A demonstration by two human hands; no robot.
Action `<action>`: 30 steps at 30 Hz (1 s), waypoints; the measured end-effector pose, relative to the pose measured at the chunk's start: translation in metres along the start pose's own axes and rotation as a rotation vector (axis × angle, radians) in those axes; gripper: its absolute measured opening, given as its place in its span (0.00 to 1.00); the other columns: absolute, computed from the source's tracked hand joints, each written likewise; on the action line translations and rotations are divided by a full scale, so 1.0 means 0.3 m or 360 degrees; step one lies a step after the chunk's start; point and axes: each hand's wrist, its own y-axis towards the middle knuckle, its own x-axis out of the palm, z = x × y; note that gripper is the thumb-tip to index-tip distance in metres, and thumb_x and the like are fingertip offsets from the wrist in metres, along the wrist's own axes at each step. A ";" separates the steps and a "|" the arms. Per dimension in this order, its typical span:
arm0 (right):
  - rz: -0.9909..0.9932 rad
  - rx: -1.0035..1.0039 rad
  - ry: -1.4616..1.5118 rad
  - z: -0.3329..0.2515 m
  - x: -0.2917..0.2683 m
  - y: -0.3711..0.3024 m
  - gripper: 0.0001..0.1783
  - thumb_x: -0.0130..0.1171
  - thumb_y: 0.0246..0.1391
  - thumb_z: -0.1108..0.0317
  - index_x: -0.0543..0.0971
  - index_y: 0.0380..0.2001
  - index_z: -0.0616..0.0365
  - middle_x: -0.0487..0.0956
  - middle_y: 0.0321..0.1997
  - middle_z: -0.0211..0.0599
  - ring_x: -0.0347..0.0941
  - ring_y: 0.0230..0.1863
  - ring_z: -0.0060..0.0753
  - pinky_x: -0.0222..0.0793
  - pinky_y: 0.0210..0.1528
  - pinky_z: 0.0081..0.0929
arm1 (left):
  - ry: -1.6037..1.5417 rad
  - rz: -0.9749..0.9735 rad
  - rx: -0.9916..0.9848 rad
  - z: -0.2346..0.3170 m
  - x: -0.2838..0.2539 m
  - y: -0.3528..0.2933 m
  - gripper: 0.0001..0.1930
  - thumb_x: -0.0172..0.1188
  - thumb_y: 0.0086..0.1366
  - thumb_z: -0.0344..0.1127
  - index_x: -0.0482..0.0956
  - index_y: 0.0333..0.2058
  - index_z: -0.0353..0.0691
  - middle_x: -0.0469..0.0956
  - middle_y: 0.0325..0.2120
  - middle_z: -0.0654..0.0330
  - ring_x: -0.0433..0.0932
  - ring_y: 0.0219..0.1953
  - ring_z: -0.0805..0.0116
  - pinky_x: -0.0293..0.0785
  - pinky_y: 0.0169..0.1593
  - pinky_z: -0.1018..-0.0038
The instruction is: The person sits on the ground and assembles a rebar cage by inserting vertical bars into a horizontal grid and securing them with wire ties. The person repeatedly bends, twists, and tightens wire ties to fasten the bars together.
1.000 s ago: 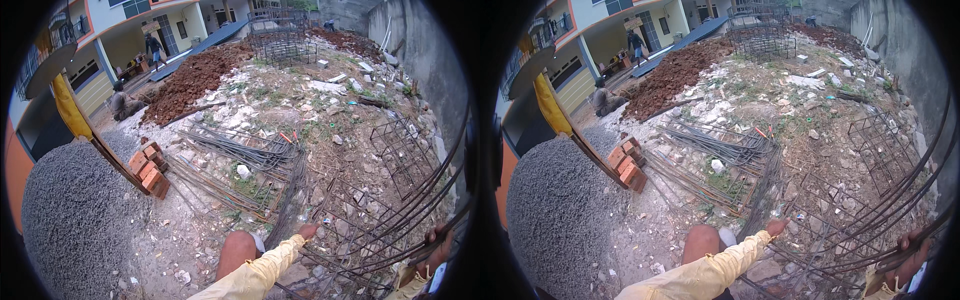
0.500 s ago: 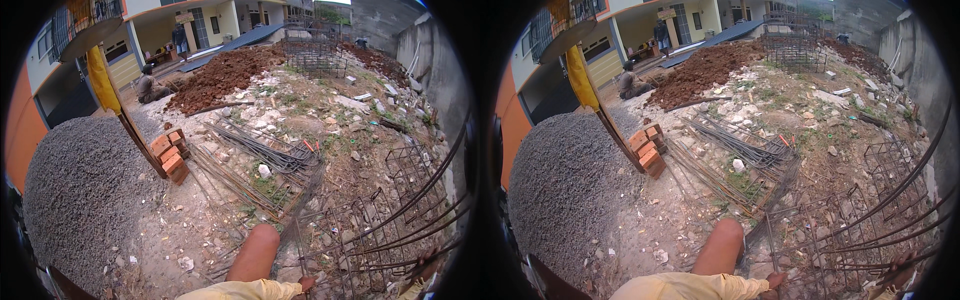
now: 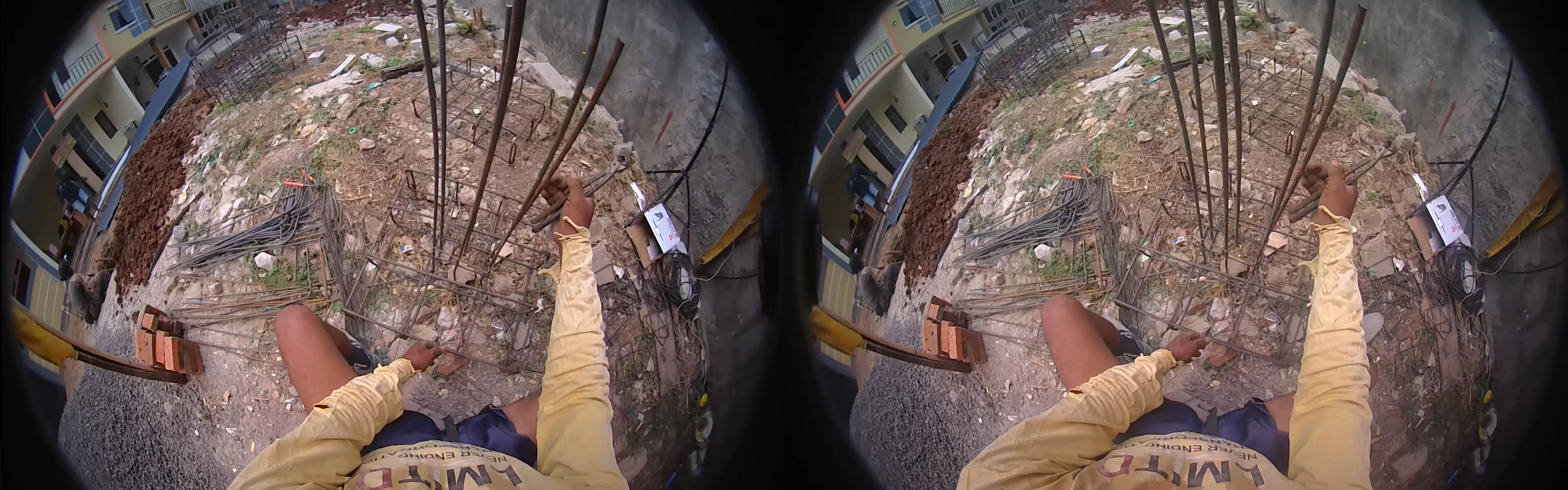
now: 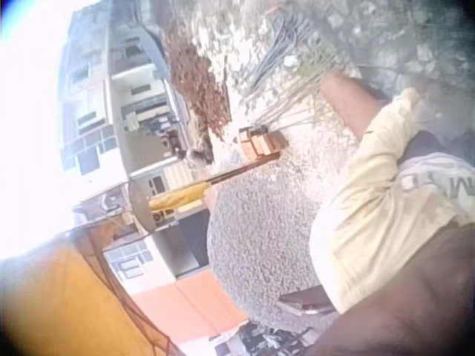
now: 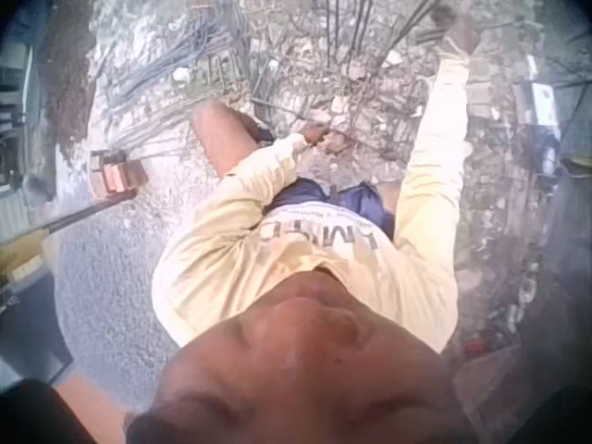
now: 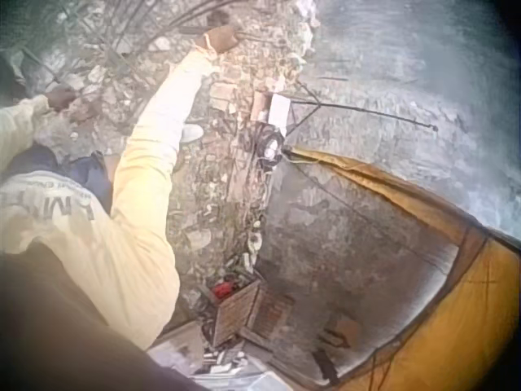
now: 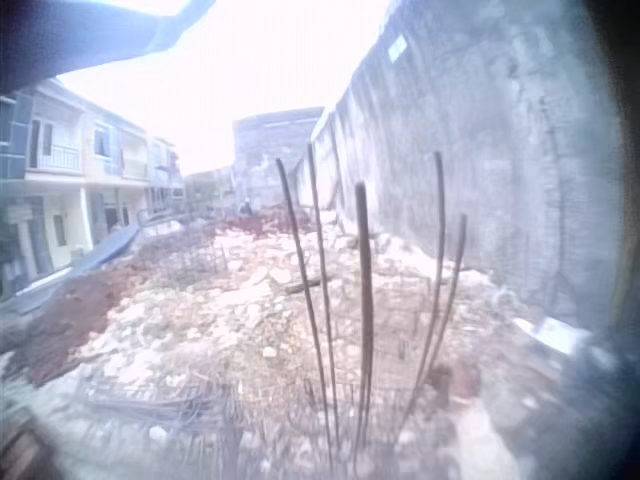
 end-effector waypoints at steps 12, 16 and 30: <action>0.0758 0.0398 0.0020 -0.014 -0.688 -0.426 0.12 0.63 0.52 0.59 0.73 0.26 0.53 0.70 0.18 0.28 0.62 0.10 0.22 0.59 0.11 0.24 | -0.0118 0.0196 0.0408 0.530 -0.048 -0.584 0.20 0.57 0.65 0.44 0.70 0.50 0.40 0.76 0.43 0.62 0.76 0.42 0.72 0.71 0.43 0.75; 0.0659 0.0480 0.0233 -0.044 -0.631 -0.451 0.17 0.63 0.51 0.56 0.72 0.20 0.55 0.67 0.14 0.27 0.62 0.11 0.23 0.58 0.13 0.26 | 0.0277 0.0529 0.0889 0.902 -0.113 -0.827 0.23 0.58 0.65 0.47 0.70 0.52 0.39 0.77 0.43 0.62 0.76 0.41 0.74 0.70 0.42 0.79; 0.0776 0.0886 0.0252 0.064 -0.770 -0.511 0.13 0.59 0.54 0.60 0.71 0.22 0.52 0.64 0.16 0.26 0.60 0.14 0.23 0.56 0.14 0.27 | 0.1543 0.0518 0.0685 1.012 -0.277 -0.680 0.25 0.55 0.64 0.53 0.74 0.49 0.36 0.76 0.40 0.58 0.76 0.40 0.69 0.74 0.42 0.70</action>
